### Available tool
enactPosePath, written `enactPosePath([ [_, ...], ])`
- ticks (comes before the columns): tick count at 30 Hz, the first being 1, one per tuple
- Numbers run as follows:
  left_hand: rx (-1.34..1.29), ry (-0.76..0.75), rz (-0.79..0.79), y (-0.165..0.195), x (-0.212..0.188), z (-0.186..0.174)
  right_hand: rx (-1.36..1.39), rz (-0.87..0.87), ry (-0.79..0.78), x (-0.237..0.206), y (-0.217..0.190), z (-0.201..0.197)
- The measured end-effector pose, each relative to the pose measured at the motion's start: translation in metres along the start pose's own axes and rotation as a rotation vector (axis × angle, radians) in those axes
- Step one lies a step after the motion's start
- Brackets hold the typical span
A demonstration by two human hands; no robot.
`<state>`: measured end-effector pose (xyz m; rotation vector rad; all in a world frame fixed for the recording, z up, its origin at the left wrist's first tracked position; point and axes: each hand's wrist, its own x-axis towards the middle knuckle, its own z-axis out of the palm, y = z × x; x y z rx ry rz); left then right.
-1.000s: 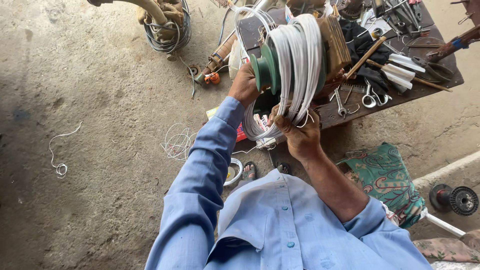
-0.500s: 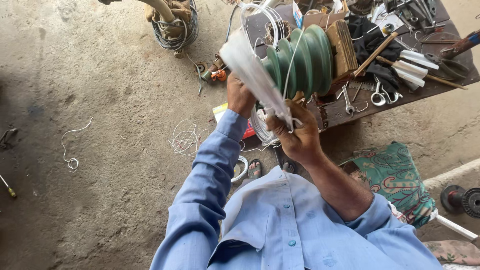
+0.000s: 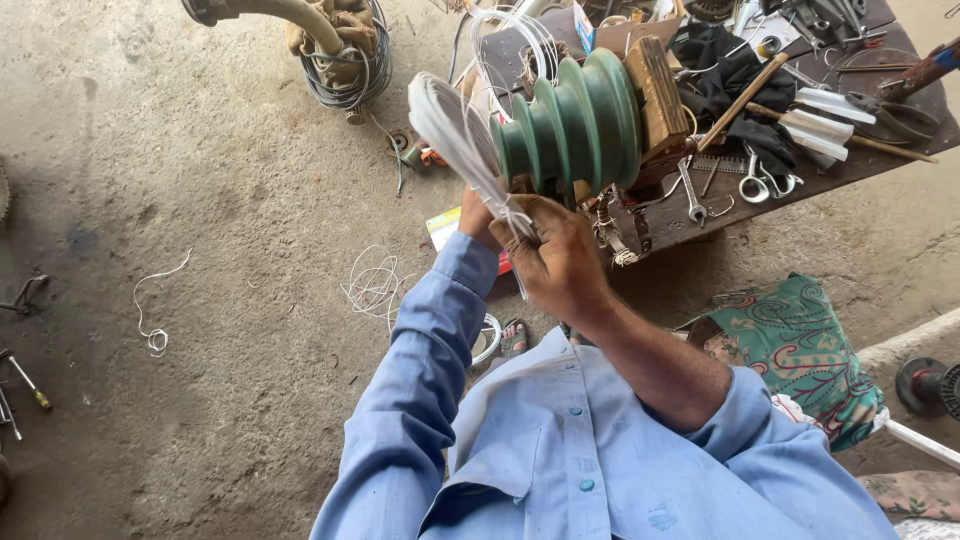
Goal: The person winds white wire onto a green spool using a hand-cranked winder, then removes the spool and coils the wire by hand into a bucket. The person also handles a small plastic bottle and a red box during the process.
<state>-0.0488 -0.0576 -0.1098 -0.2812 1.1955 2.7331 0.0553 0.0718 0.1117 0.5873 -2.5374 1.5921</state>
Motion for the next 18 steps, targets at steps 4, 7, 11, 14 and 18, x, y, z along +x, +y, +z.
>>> enactPosePath([
  [4, -0.003, -0.008, -0.04, 0.016, -0.03, 0.024, 0.091, 0.016, 0.017, -0.005, 0.008, 0.003],
  [7, 0.011, -0.067, 0.048, 0.04, -0.041, 0.039, 0.011, -0.072, 0.038, -0.012, 0.01, 0.002],
  [11, 0.031, -0.132, 0.272, 0.089, -0.027, 0.045, 0.101, 0.011, -0.004, -0.017, 0.009, 0.001],
  [14, 0.12, -0.098, 0.31, 0.112, -0.012, 0.051, 0.105, 0.053, -0.004, -0.015, 0.008, 0.001],
  [18, 0.067, -0.288, 0.479, 0.117, -0.001, 0.057, 0.104, 0.074, -0.003, -0.013, 0.011, 0.003],
])
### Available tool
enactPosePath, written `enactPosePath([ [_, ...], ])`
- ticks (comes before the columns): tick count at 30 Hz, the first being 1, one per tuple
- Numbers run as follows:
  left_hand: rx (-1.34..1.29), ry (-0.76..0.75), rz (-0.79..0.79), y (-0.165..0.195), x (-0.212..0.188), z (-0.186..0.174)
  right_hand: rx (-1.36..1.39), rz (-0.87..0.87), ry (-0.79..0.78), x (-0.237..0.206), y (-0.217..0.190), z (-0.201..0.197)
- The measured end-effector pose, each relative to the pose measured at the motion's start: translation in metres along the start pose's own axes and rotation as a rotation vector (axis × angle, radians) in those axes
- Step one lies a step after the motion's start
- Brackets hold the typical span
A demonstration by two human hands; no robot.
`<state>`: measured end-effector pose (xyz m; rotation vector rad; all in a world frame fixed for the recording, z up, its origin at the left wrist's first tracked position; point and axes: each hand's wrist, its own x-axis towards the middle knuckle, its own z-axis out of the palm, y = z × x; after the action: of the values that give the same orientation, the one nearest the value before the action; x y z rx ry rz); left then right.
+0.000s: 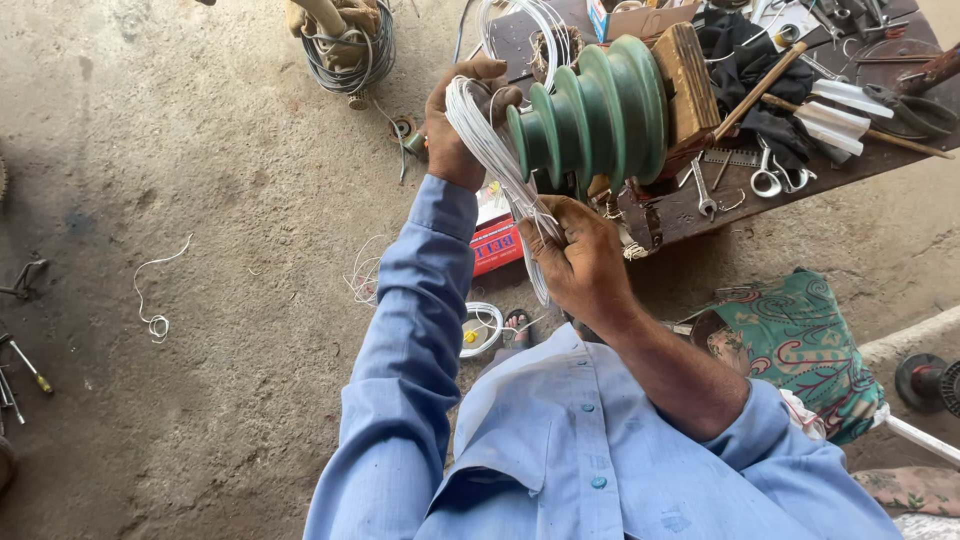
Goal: The person winds white wire onto a green spool using a hand-cranked winder, then removes the spool and coils the wire by hand into a bucket. The person also handles a small plastic bottle and a red box during the process.
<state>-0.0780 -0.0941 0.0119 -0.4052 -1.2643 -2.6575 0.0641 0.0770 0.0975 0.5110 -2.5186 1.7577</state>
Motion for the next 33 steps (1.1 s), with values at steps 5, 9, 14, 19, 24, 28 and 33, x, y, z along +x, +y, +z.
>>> enactPosePath([
  [5, -0.096, 0.02, -0.041, -0.019, -0.001, -0.01, -0.009, 0.009, 0.033, -0.001, 0.004, 0.003],
  [9, 0.22, 0.137, -0.083, -0.049, 0.007, -0.018, -0.007, 0.049, 0.022, 0.0, 0.004, 0.009],
  [14, 0.251, 0.298, -0.126, -0.06, 0.016, -0.021, -0.086, 0.031, 0.009, 0.007, 0.007, 0.016],
  [19, 0.041, 0.272, 0.053, -0.011, -0.013, -0.032, -0.001, -0.068, -0.115, 0.003, 0.008, 0.018],
  [24, 0.083, 0.291, 0.081, 0.046, -0.074, -0.035, 0.085, 0.066, -0.371, -0.018, 0.006, 0.015],
  [28, 0.412, 0.247, 0.119, 0.079, -0.122, -0.017, 0.191, 0.189, -0.542, -0.027, 0.013, 0.001],
  [33, 0.781, 0.26, 0.172, 0.088, -0.165, 0.032, 0.555, 0.086, -0.736, -0.032, 0.024, -0.014],
])
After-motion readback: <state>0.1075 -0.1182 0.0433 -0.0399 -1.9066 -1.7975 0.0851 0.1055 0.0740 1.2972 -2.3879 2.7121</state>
